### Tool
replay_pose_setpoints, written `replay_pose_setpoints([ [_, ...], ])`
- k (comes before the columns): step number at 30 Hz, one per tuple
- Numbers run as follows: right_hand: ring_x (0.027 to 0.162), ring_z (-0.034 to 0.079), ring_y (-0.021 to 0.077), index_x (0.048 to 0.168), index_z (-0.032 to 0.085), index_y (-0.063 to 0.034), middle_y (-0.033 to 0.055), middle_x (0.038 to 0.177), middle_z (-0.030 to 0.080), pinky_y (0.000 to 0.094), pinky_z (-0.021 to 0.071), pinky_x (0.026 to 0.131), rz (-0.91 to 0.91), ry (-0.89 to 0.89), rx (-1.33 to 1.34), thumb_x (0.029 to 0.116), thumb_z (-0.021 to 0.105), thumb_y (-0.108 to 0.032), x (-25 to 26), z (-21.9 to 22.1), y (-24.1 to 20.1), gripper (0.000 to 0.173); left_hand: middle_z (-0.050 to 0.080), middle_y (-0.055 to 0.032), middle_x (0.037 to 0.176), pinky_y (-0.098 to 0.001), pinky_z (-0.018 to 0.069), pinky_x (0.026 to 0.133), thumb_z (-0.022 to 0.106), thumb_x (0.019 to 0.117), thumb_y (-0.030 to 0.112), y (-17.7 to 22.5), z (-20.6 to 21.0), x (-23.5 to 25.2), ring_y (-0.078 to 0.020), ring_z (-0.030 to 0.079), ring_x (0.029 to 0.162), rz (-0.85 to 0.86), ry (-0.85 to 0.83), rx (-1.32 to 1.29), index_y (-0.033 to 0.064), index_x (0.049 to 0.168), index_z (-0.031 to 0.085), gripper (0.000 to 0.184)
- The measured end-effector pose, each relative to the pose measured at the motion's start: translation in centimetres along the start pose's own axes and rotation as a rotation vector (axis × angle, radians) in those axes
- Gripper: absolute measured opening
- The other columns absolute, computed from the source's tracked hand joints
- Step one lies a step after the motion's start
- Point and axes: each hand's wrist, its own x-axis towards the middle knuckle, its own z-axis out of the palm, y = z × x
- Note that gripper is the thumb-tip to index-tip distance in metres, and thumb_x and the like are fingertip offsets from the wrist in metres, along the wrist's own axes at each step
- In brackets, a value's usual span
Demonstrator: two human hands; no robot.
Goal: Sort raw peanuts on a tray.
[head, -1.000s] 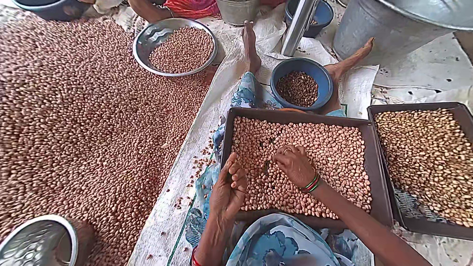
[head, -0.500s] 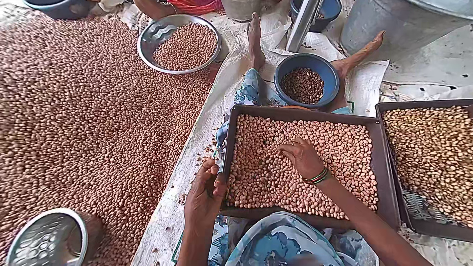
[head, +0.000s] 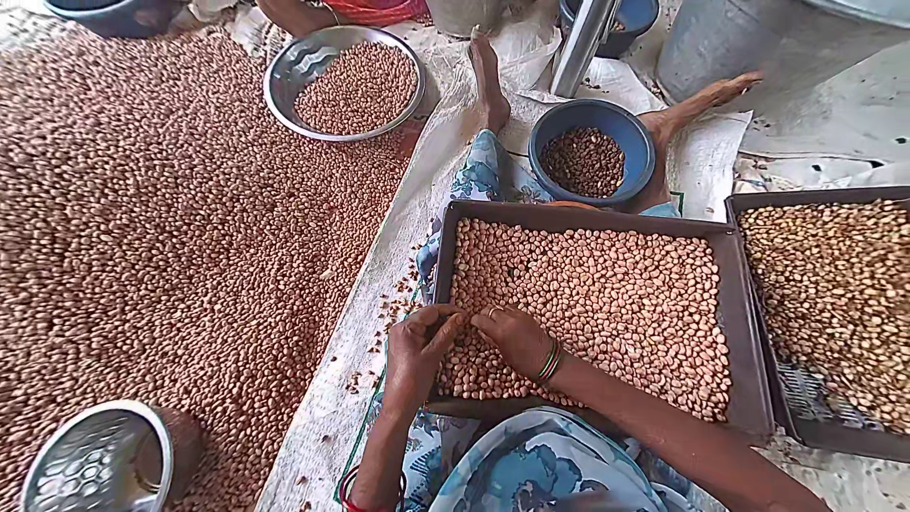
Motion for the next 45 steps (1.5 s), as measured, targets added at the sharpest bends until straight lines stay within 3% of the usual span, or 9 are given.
replay_pose_setpoints([
  [5, 0.086, 0.066, 0.0182, 0.111, 0.072, 0.0044, 0.0148, 0.097, 0.072, 0.0313, 0.0525, 0.082, 0.381, -0.281, 0.455, 0.0989, 0.062, -0.008, 0.8, -4.1, 1.0, 0.02, 0.073, -0.0197, 0.09, -0.0583, 0.0546, 0.067, 0.063, 0.0967, 0.011, 0.6, -0.5, -0.3, -0.0396, 0.072, 0.078, 0.171, -0.206, 0.625, 0.0032, 0.099, 0.078, 0.017],
  [13, 0.075, 0.062, 0.0014, 0.112, 0.058, 0.0014, -0.0009, 0.095, 0.063, 0.0175, 0.0521, 0.071, 0.676, -0.225, 1.046, 0.0968, 0.05, 0.0, -2.0, -6.4, 3.0, 0.017, 0.068, -0.028, 0.104, -0.056, 0.0534, 0.071, 0.043, 0.1016, -0.002, 2.8, 1.0, 0.0, -0.0461, 0.07, 0.091, 0.05, -0.633, 1.038, -0.0093, 0.109, 0.066, 0.025],
  [22, 0.078, 0.066, 0.0038, 0.114, 0.055, -0.002, -0.0034, 0.088, 0.066, 0.0223, 0.057, 0.074, 0.758, -0.323, 1.41, 0.0957, 0.05, 0.004, -5.0, -3.6, -1.4, 0.019, 0.06, -0.0078, 0.063, -0.0399, 0.0475, 0.048, 0.066, 0.0884, 0.017, 2.4, 2.7, -1.5, -0.0226, 0.057, 0.05, 0.44, -0.361, 0.398, 0.0028, 0.093, 0.073, 0.017],
  [27, 0.078, 0.07, 0.0038, 0.111, 0.071, -0.0144, -0.0041, 0.099, 0.074, 0.0179, 0.0583, 0.072, 0.606, 0.423, 1.608, 0.099, 0.061, -0.012, -11.5, -10.8, 2.4, 0.016, 0.051, 0.0069, 0.062, -0.0101, 0.037, 0.051, 0.055, 0.095, 0.025, 1.8, 3.7, -1.1, 0.0077, 0.043, 0.052, 0.273, -0.285, -0.061, -0.0006, 0.094, 0.065, 0.028],
  [30, 0.077, 0.073, 0.0032, 0.143, 0.045, -0.0148, 0.0016, 0.119, 0.075, 0.0113, 0.0561, 0.061, 0.74, 0.738, 1.221, 0.1051, 0.047, -0.019, -16.6, -16.2, 5.4, 0.038, 0.046, 0.0219, 0.064, -0.0071, 0.035, 0.048, 0.054, 0.0969, 0.044, -0.2, 2.3, -1.3, 0.0134, 0.041, 0.053, 0.116, -0.239, -0.334, 0.0201, 0.09, 0.061, 0.025],
  [35, 0.085, 0.069, 0.029, 0.106, 0.076, 0.0048, 0.0187, 0.092, 0.074, 0.0446, 0.0525, 0.085, 0.61, -0.36, 0.34, 0.094, 0.051, 0.006, -18.6, -14.6, 4.7, 0.028, 0.046, 0.0219, 0.059, -0.0084, 0.0306, 0.042, 0.053, 0.0973, 0.032, -0.5, 0.5, -2.0, 0.0101, 0.037, 0.045, -0.106, -0.2, -0.696, 0.0326, 0.082, 0.065, 0.02],
  [38, 0.089, 0.067, 0.0462, 0.094, 0.073, 0.0087, 0.0276, 0.087, 0.068, 0.0565, 0.0494, 0.087, 0.29, -0.516, 0.278, 0.0922, 0.053, 0.006, -13.5, -10.5, 3.9, 0.02, 0.049, 0.0192, 0.059, -0.0064, 0.0318, 0.041, 0.045, 0.1023, 0.025, 0.1, 0.4, -2.6, 0.0106, 0.038, 0.044, -0.227, -0.135, -0.845, 0.0273, 0.081, 0.064, 0.029],
  [42, 0.123, 0.06, 0.0422, 0.136, 0.065, 0.0005, 0.0283, 0.13, 0.065, 0.0507, 0.0429, 0.109, 0.282, -0.398, 0.312, 0.095, 0.048, 0.01, -4.3, -8.3, 5.1, 0.045, 0.048, 0.0158, 0.058, -0.0067, 0.0328, 0.04, 0.026, 0.1059, 0.017, 0.9, 0.1, -3.1, 0.0091, 0.039, 0.042, -0.265, -0.098, -0.971, 0.0207, 0.084, 0.061, 0.041],
  [45, 0.125, 0.062, 0.038, 0.124, 0.074, -0.0042, 0.0207, 0.133, 0.066, 0.0523, 0.048, 0.105, 0.217, -0.015, 0.197, 0.0892, 0.054, 0.015, -0.9, -7.9, 6.3, 0.044, 0.053, 0.014, 0.061, -0.0066, 0.0349, 0.041, 0.022, 0.106, 0.015, 1.2, -1.0, -3.7, 0.0088, 0.041, 0.043, -0.268, -0.046, -0.954, 0.0184, 0.086, 0.062, 0.044],
])
